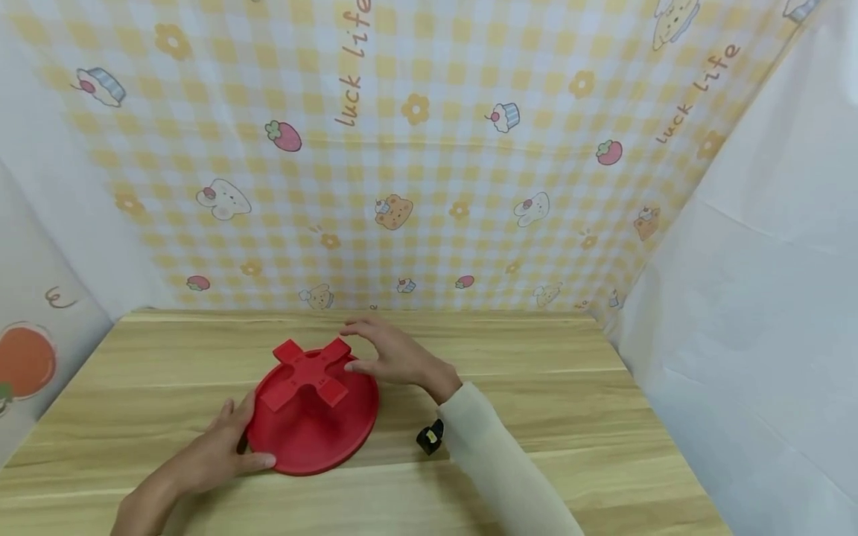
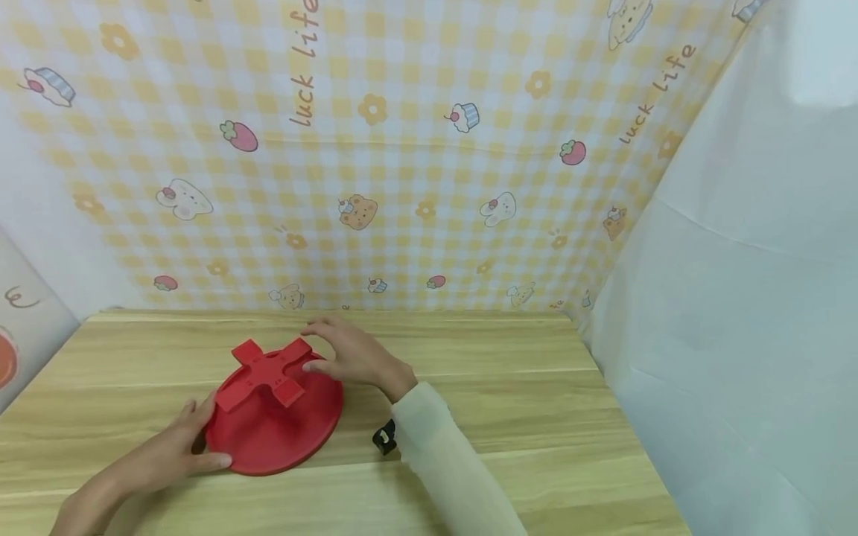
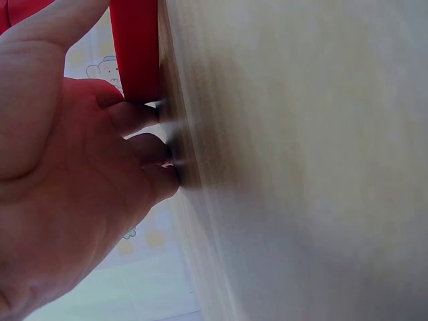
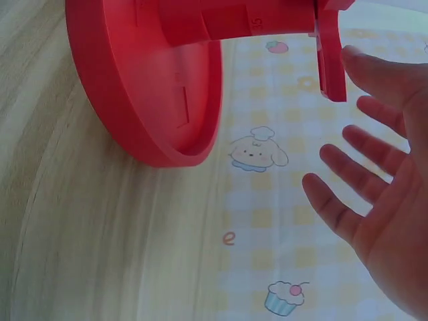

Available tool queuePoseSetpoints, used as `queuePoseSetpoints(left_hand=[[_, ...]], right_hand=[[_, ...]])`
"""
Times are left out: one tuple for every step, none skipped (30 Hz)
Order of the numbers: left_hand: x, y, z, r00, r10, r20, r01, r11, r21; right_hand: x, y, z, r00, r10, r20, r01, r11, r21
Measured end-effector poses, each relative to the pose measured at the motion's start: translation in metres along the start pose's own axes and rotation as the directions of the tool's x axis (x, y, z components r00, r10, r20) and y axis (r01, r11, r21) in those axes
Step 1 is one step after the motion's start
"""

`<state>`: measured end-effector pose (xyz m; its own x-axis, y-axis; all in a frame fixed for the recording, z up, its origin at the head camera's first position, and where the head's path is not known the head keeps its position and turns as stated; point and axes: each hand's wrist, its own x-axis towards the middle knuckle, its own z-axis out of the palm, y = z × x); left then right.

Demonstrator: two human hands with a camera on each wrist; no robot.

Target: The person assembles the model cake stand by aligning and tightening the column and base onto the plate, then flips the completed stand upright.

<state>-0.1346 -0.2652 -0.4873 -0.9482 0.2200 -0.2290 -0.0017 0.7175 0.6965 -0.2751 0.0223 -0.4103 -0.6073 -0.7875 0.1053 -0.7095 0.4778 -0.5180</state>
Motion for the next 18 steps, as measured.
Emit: queuePoseSetpoints(left_hand=[[0.000,0.000,0.000,1.000,0.001,-0.001,-0.001,1.000,0.001],[-0.001,0.001,-0.001,1.000,0.006,-0.001,-0.006,1.000,0.002],[-0.001,0.001,-0.001,1.000,0.007,-0.003,-0.007,1.000,0.002],[-0.001,0.001,0.000,1.000,0.009,-0.005,-0.009,1.000,0.000],[-0.001,0.001,0.000,1.000,0.010,-0.006,-0.010,1.000,0.000],[-0.001,0.001,0.001,1.000,0.012,-0.008,-0.012,1.000,0.000],[-0.001,0.001,0.001,1.000,0.014,-0.008,-0.014,1.000,0.001],[-0.001,0.001,0.001,1.000,0.015,-0.010,-0.015,1.000,0.004],[-0.001,0.001,0.001,1.000,0.011,-0.012,-0.011,1.000,0.004],[-0.001,0.001,0.001,1.000,0.012,-0.010,-0.012,1.000,0.004],[-0.001,0.001,0.001,1.000,0.011,-0.009,-0.011,1.000,0.005],[0.000,0.000,0.001,1.000,0.011,-0.008,-0.010,1.000,0.004],[0.000,0.000,0.000,1.000,0.009,-0.007,-0.009,1.000,0.003],[0.000,0.000,0.000,1.000,0.005,-0.004,-0.005,1.000,0.003],[0.000,0.000,0.000,1.000,0.005,-0.002,-0.005,1.000,0.002],[0.001,0.000,0.000,1.000,0.005,-0.001,-0.005,1.000,0.003],[0.001,-0.001,-0.001,1.000,0.007,-0.001,-0.007,1.000,0.003],[0.001,-0.001,-0.001,1.000,0.011,-0.002,-0.011,1.000,0.004]], right_hand=[[0.001,0.000,0.001,1.000,-0.008,0.011,0.008,1.000,0.010],[0.002,0.000,0.002,1.000,-0.014,0.022,0.014,1.000,0.023],[0.003,0.000,0.003,0.999,-0.020,0.032,0.019,0.999,0.039],[0.004,0.000,0.004,0.999,-0.028,0.040,0.026,0.998,0.049],[0.005,0.000,0.005,0.998,-0.038,0.046,0.035,0.997,0.063],[0.005,0.000,0.007,0.998,-0.045,0.054,0.041,0.996,0.076],[0.006,0.000,0.008,0.997,-0.055,0.056,0.050,0.995,0.084],[0.006,0.000,0.010,0.996,-0.065,0.053,0.060,0.994,0.089],[0.006,-0.001,0.011,0.996,-0.076,0.049,0.071,0.993,0.096],[0.006,-0.001,0.012,0.996,-0.082,0.046,0.077,0.992,0.102],[0.006,-0.001,0.013,0.995,-0.084,0.043,0.080,0.992,0.102],[0.005,-0.001,0.013,0.996,-0.084,0.040,0.080,0.992,0.098],[0.005,-0.001,0.013,0.996,-0.083,0.034,0.079,0.992,0.097],[0.004,-0.001,0.013,0.996,-0.078,0.030,0.075,0.992,0.097],[0.004,-0.001,0.013,0.997,-0.071,0.027,0.068,0.993,0.098],[0.003,-0.001,0.012,0.998,-0.063,0.023,0.060,0.993,0.096],[0.003,-0.001,0.012,0.998,-0.055,0.021,0.053,0.994,0.095],[0.002,-0.001,0.011,0.999,-0.048,0.020,0.046,0.995,0.093]])
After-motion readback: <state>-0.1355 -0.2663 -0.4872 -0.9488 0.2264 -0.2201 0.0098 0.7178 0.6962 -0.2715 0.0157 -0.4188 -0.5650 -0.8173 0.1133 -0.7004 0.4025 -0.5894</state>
